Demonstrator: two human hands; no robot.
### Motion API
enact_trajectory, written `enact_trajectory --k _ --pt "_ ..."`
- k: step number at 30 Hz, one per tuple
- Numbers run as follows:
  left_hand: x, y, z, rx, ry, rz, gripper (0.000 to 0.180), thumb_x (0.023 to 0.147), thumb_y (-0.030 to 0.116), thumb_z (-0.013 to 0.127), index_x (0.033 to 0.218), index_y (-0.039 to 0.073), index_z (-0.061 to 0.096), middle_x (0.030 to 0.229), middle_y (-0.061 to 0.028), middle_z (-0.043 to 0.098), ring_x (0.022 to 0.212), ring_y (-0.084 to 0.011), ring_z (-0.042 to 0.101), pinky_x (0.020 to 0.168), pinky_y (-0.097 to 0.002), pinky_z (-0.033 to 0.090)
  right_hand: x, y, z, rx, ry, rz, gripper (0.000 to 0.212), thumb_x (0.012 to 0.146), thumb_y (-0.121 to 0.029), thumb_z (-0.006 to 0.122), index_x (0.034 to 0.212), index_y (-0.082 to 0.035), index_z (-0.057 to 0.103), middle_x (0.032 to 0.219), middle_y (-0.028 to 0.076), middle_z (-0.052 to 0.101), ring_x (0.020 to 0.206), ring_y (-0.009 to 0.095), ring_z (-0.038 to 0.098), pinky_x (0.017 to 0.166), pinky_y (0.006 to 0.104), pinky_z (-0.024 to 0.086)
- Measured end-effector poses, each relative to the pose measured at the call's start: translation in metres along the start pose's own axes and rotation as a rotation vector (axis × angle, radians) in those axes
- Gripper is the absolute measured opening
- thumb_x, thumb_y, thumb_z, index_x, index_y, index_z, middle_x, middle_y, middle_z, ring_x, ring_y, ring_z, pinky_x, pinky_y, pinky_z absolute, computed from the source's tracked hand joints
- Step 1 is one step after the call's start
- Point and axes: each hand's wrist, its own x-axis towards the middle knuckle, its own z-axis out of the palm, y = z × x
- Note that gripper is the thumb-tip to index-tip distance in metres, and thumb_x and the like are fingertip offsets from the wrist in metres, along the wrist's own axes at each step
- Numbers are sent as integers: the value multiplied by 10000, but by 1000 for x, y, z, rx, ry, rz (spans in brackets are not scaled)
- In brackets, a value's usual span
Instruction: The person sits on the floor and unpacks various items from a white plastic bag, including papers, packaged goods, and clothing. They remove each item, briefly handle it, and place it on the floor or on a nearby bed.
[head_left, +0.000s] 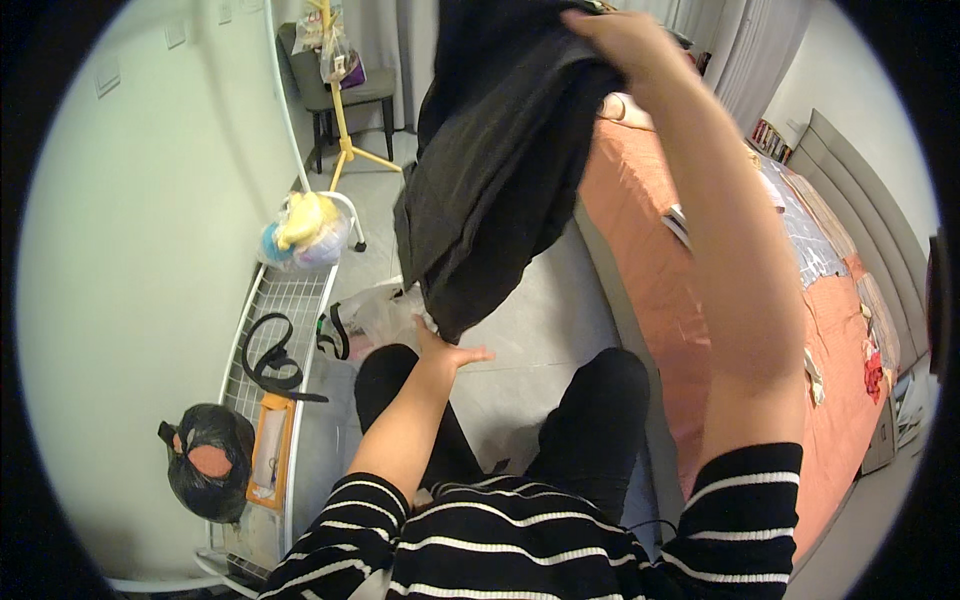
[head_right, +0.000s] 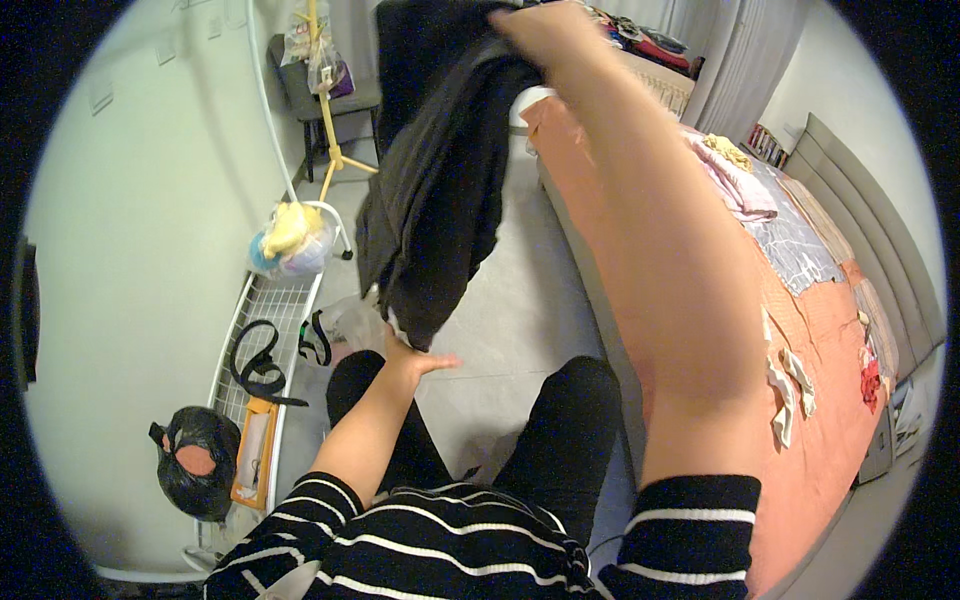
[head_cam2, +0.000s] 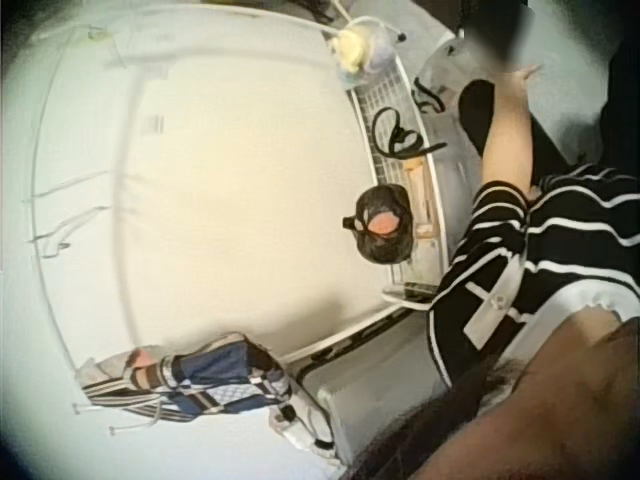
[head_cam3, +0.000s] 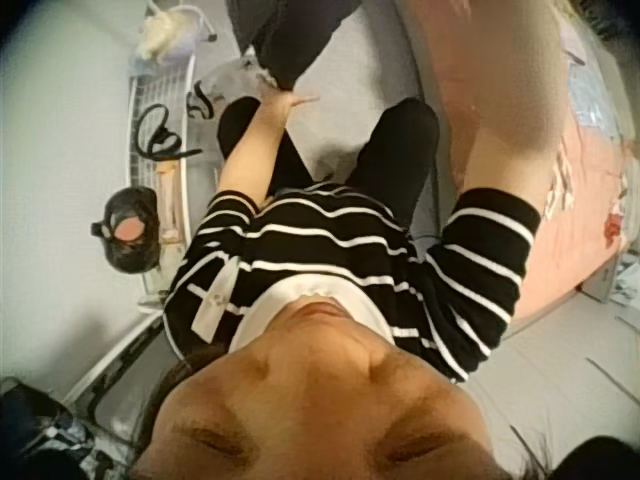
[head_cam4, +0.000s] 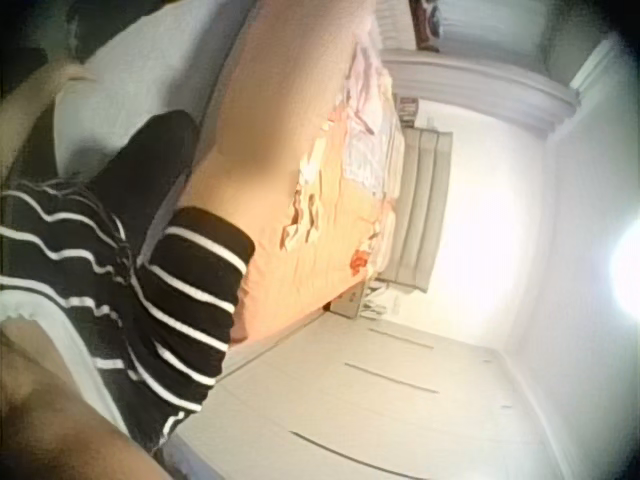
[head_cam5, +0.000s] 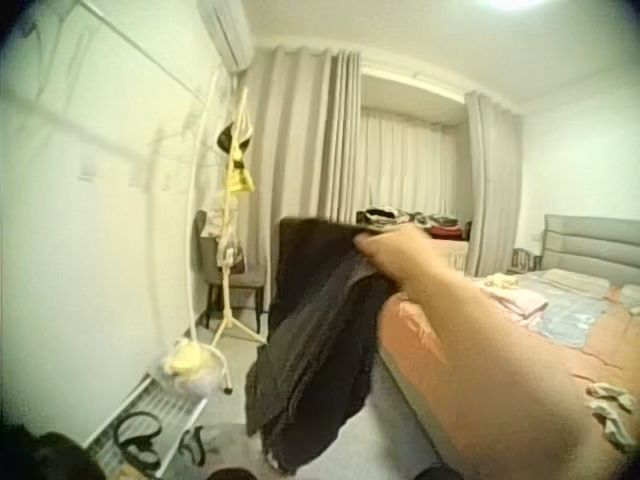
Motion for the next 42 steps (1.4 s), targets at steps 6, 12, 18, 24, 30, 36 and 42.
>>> enact_trajectory --k 6,12,18,24,30,36,42 --pt "-1 49 28 -184 -728 468 544 907 477 453 1292 99 525 1314 -102 534 1225 -300 474 1064 -478 315 -30 26 -155 529 -79 171 308 871 -281 651 968 9 620 840 85 671 691 185 650 689 301 547" --pt "-91 86 -74 314 -532 370 610 767 231 678 1297 11 469 1244 -163 554 1094 -353 563 964 -500 443 -188 171 -221 221 65 238 526 912 -364 571 1255 31 513 1117 107 624 986 204 604 863 322 469" --pt "-100 89 -211 853 -209 24 452 766 21 628 1204 -38 528 1139 -152 623 1040 -262 616 934 -394 480 -357 316 -174 -43 -98 905 237 907 -146 589 1051 42 607 897 42 639 793 135 578 740 288 474" --pt "-92 90 -175 682 -117 7 470 801 94 659 1234 -4 503 1151 -160 606 1005 -284 625 898 -446 497 -335 328 -165 -25 -179 778 231 905 -133 587 1037 54 613 910 42 647 774 138 587 725 284 476" --pt "-142 108 -110 815 -290 429 490 815 60 657 1257 -3 455 1135 -152 602 987 -253 629 826 -392 546 -295 277 -181 165 -181 542 217 911 -161 593 1037 16 603 930 11 636 805 95 576 733 247 467" --pt "-139 117 -135 1002 -93 463 482 799 103 705 1222 6 497 1117 -122 616 965 -215 624 847 -353 509 -317 320 -140 -1023 -381 198 377 801 -153 687 1141 -34 573 1037 191 631 951 355 597 865 431 473" --pt "-164 114 -108 951 -153 418 456 778 72 697 1192 -5 522 1081 -120 634 944 -212 631 842 -349 511 -314 199 69 -354 -534 143 789 795 -531 639 1307 33 430 1250 250 507 1186 359 482 981 424 418"
